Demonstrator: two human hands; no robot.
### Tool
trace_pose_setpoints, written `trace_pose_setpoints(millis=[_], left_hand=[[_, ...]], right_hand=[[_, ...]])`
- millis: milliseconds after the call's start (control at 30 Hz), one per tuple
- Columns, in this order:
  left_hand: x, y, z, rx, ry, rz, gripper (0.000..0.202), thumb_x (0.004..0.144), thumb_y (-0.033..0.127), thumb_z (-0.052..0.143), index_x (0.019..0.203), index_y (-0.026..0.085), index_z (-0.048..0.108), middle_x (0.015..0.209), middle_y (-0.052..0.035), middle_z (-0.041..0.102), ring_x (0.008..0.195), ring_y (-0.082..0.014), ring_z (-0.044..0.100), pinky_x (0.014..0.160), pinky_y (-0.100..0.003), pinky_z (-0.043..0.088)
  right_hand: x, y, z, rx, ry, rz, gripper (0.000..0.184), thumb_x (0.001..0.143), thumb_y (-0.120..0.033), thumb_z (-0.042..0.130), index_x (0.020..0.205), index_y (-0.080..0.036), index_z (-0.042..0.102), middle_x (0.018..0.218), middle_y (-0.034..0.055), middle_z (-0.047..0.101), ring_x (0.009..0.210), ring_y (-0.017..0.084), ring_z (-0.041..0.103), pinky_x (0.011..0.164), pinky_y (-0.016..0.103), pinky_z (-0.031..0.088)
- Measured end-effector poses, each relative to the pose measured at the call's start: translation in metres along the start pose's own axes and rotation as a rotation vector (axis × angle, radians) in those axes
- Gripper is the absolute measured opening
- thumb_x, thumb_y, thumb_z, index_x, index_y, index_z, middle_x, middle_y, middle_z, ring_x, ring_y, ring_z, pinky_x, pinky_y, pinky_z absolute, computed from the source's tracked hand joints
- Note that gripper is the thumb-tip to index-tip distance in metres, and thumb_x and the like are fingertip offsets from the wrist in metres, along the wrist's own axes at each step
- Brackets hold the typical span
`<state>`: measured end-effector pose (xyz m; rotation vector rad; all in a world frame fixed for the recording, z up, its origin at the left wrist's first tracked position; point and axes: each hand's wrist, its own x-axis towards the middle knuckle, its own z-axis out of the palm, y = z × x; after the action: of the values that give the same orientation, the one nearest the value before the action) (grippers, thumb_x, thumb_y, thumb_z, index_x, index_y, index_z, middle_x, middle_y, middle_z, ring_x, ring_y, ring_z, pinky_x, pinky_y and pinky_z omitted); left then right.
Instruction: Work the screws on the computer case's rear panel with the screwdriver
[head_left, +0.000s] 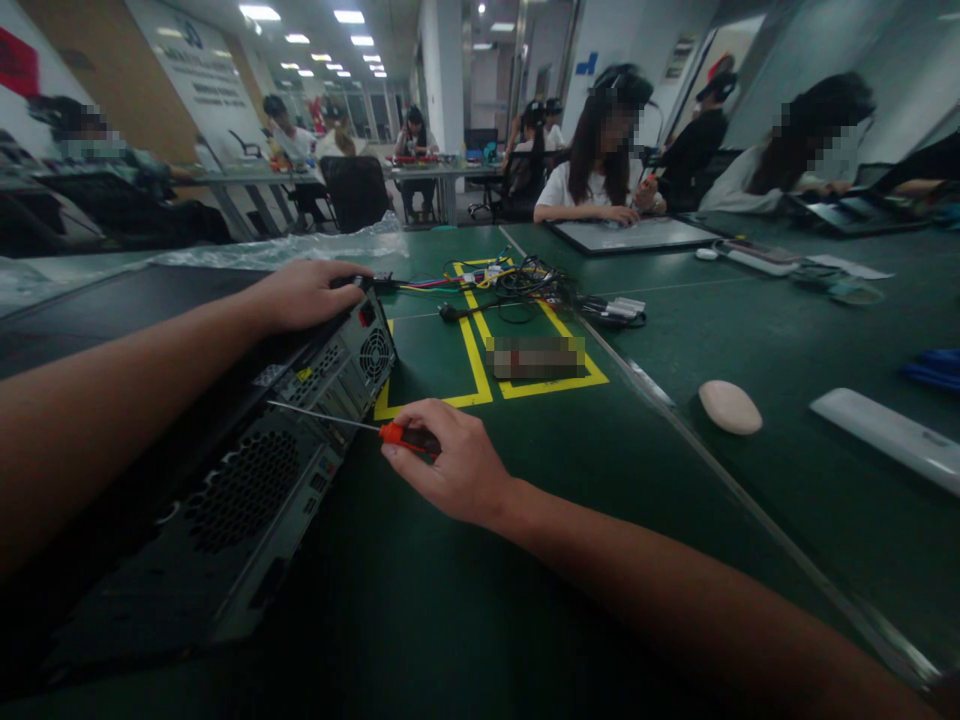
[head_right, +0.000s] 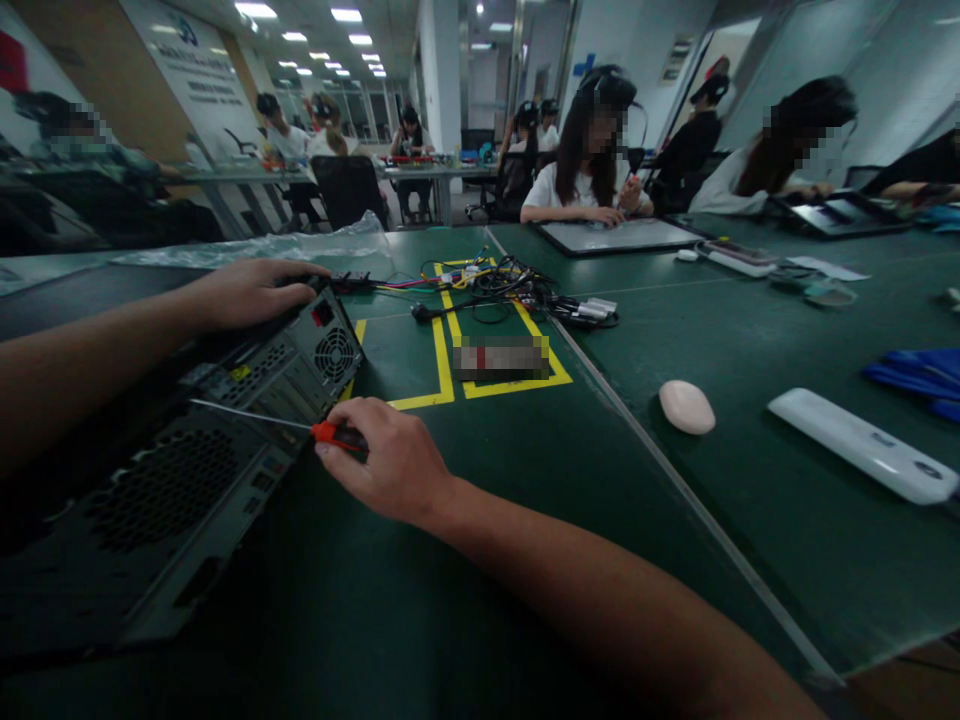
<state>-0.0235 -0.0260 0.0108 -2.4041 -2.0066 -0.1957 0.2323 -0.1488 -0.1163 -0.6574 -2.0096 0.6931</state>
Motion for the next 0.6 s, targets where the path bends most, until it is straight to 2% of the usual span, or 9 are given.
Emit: trace_pose_setpoints(millis=[133,400,600], left_hand=[[0.0006,-0.0008,0.0006,-0.009,-0.005,-0.010,0.073,0.094,0.055,0.041,0.154,0.019,0.060,0.141,-0.0147,0.069,0.123,-0.0374,0.064,0.107,-0.048,0.048],[-0.0011,0.0027,0.0001,-0.010,-0.010,-0.009,0.074,0.095,0.054,0.038,0.155,0.016,0.059,0.146,-0.0182,0.066,0.126,-0.0395,0.063,0.107,-0.051,0.047],[0.0002,0.0003,0.0005,-0.015,-0.002,-0.006,0.075,0.092,0.056,0.042,0.155,0.020,0.060,0.142,-0.0147,0.069,0.125,-0.0390,0.064,0.107,-0.050,0.048]], right_hand=[[0.0002,0.0008,0.0006,0.003,-0.002,-0.006,0.019,0.097,-0.036,0.068,0.110,-0.022,0.066,0.103,0.0046,0.074,0.088,0.017,0.069,0.081,0.033,0.055],[0.0005,0.0011,0.0001,0.017,0.008,-0.018,0.020,0.097,-0.037,0.068,0.110,-0.022,0.065,0.103,0.0051,0.074,0.089,0.018,0.069,0.082,0.033,0.055],[0.0005,0.0004,-0.0001,0.017,-0.007,0.005,0.020,0.097,-0.038,0.067,0.109,-0.023,0.065,0.104,0.0051,0.075,0.090,0.018,0.070,0.082,0.033,0.056]])
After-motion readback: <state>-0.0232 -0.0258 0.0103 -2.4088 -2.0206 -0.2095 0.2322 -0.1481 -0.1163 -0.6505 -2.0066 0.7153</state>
